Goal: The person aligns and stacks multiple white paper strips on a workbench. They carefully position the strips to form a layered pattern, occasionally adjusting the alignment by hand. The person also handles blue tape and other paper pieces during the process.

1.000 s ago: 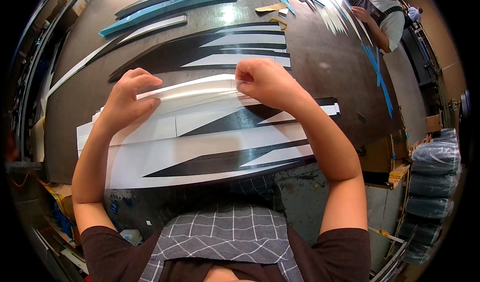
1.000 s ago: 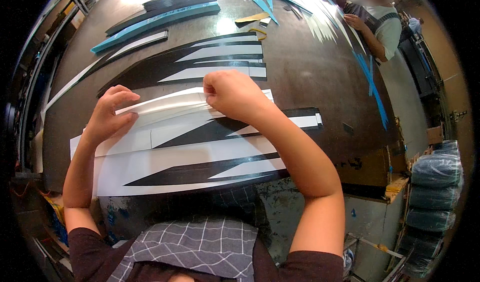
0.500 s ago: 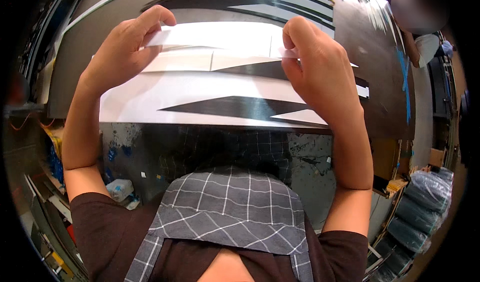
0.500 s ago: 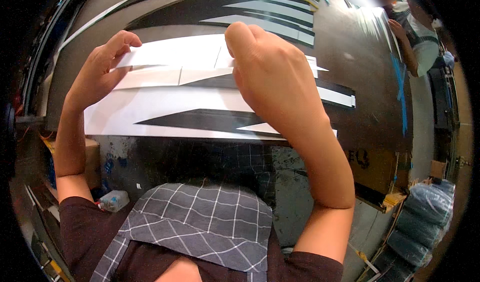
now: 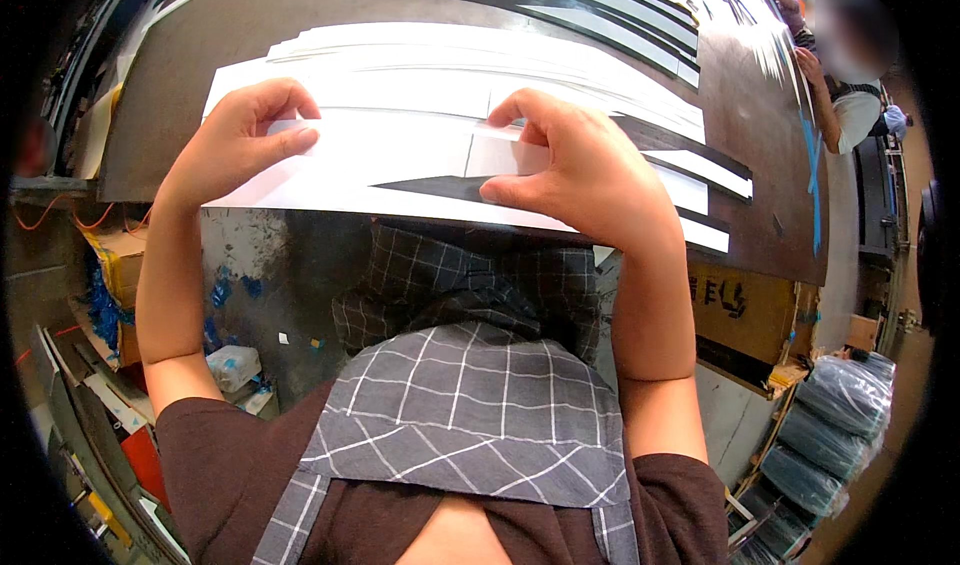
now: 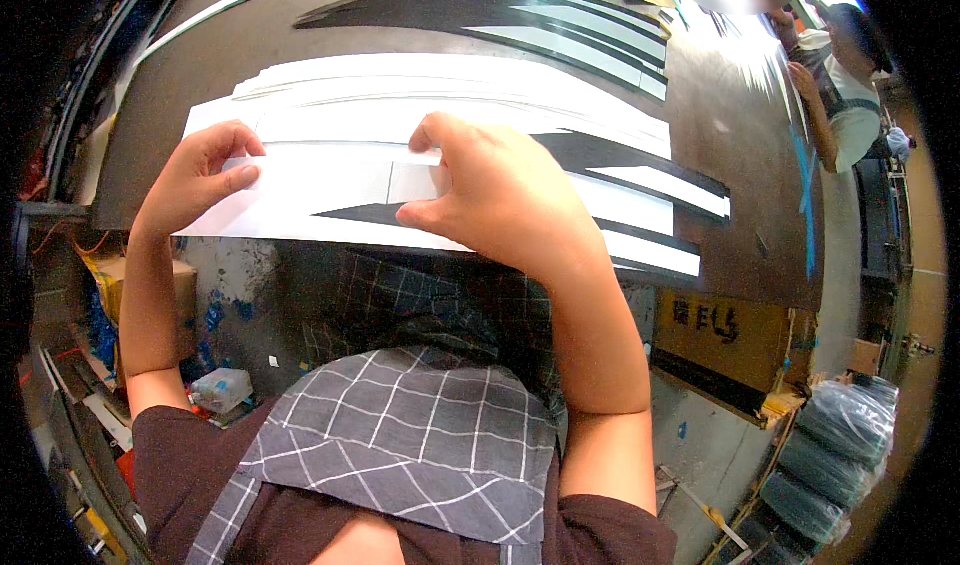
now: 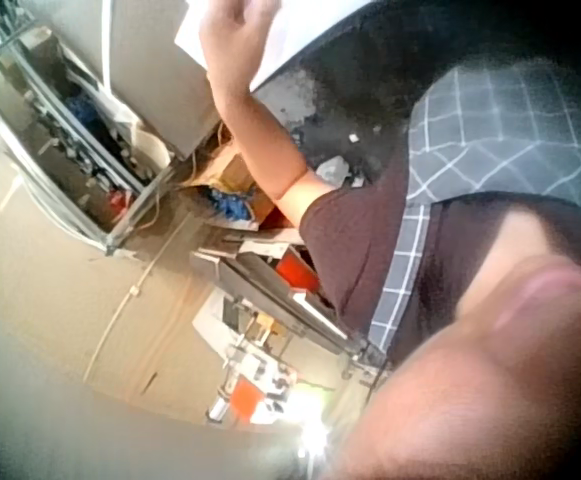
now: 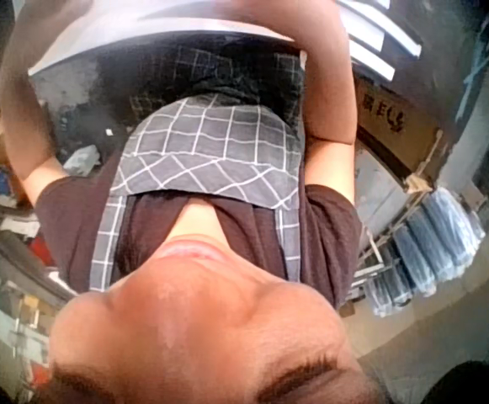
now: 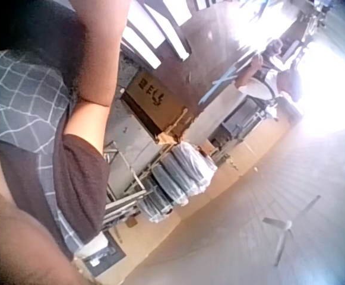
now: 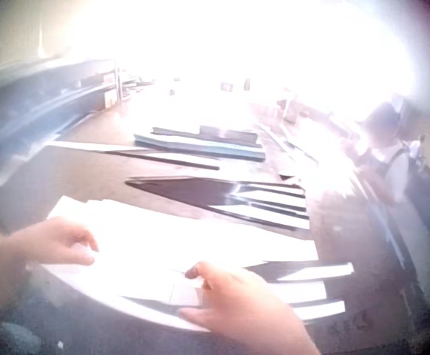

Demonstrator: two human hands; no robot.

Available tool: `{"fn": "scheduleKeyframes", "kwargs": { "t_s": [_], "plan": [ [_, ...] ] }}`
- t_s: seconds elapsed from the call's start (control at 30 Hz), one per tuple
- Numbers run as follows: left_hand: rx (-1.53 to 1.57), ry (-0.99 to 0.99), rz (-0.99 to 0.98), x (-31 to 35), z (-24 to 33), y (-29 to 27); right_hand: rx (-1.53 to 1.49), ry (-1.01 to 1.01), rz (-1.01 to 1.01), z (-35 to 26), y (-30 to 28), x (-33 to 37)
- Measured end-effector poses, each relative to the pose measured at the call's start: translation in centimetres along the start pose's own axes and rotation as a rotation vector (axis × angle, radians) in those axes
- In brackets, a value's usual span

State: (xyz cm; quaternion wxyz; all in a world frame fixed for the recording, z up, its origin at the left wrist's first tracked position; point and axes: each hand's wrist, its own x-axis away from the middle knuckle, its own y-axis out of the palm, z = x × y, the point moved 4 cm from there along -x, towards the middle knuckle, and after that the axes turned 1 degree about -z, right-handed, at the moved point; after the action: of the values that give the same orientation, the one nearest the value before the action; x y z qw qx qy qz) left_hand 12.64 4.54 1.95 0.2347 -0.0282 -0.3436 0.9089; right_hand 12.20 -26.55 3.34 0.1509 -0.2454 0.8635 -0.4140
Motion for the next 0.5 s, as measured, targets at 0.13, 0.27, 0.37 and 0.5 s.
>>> {"fn": "scheduleKeyframes", "kwargs": {
  "t_s": [0.13,0.27,0.37,0.5],
  "plan": [
    [-0.063,-0.006,0.081,1.0,-0.5,-0.2,-0.124,0.105,-0.045,0.2,1.2,-0.5],
    [-0.028,0.027,0.145,1.7,-1.3,0.4,-0.145,0.152,-0.012,0.1,2.2,-0.7],
    [-0.033,0.036,0.172,1.7,-1.9,1.2,-0.150,0.169,0.011,1.0,3.1,-0.8],
    [-0.053,-0.141,0.115,2.2,-3.0,1.0,-0.149,0.179,0.063,1.0,3.8,-0.7]
  ]
}}
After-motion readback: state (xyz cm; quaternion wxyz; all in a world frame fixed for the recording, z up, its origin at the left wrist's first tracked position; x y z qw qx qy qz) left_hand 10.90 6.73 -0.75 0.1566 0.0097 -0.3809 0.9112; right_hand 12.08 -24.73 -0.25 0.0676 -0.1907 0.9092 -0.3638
